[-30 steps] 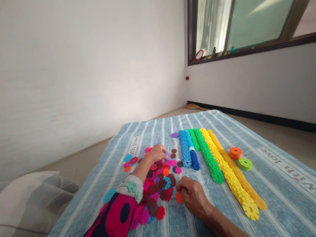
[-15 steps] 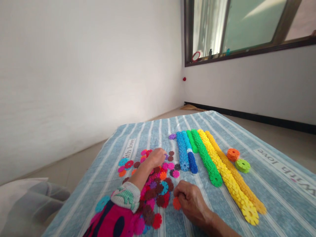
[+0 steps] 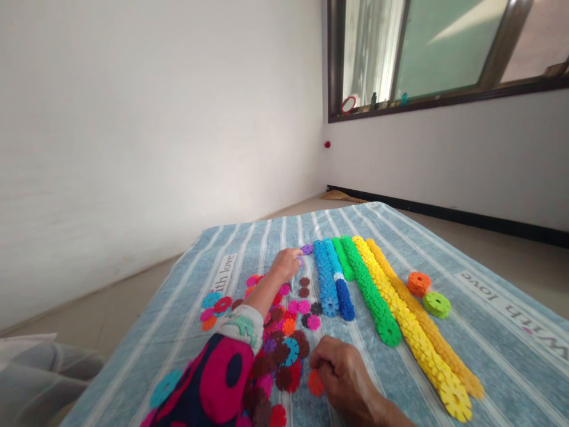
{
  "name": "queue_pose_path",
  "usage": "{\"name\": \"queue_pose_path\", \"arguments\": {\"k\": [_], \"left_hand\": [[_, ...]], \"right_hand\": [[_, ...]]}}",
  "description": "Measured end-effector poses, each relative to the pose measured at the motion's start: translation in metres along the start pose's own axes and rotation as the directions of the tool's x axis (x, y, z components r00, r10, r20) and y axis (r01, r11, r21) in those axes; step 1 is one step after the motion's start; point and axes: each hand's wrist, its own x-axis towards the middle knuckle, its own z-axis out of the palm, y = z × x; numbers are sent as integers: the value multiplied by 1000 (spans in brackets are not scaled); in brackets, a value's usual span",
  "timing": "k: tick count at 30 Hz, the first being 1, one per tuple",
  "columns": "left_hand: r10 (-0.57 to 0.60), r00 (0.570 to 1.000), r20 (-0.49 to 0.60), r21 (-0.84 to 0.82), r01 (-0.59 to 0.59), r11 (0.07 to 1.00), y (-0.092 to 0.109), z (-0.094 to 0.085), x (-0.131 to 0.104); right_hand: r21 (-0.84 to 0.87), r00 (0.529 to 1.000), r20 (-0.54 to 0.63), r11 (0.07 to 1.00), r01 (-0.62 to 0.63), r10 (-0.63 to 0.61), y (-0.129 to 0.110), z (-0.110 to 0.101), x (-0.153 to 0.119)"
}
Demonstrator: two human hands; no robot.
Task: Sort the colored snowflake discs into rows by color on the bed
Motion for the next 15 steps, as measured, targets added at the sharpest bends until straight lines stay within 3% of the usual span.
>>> {"name": "queue_pose_path", "arguments": {"k": [6,15], "left_hand": [[-4,996,-90,-36,1,999,3,16,33],[5,994,-106,-27,-8,1000,0,36,45]], "right_hand": [[-5,999,-20,999,39,-39,7,4,0],[-2,995,4,995,100,-100,13,4,0]]}}
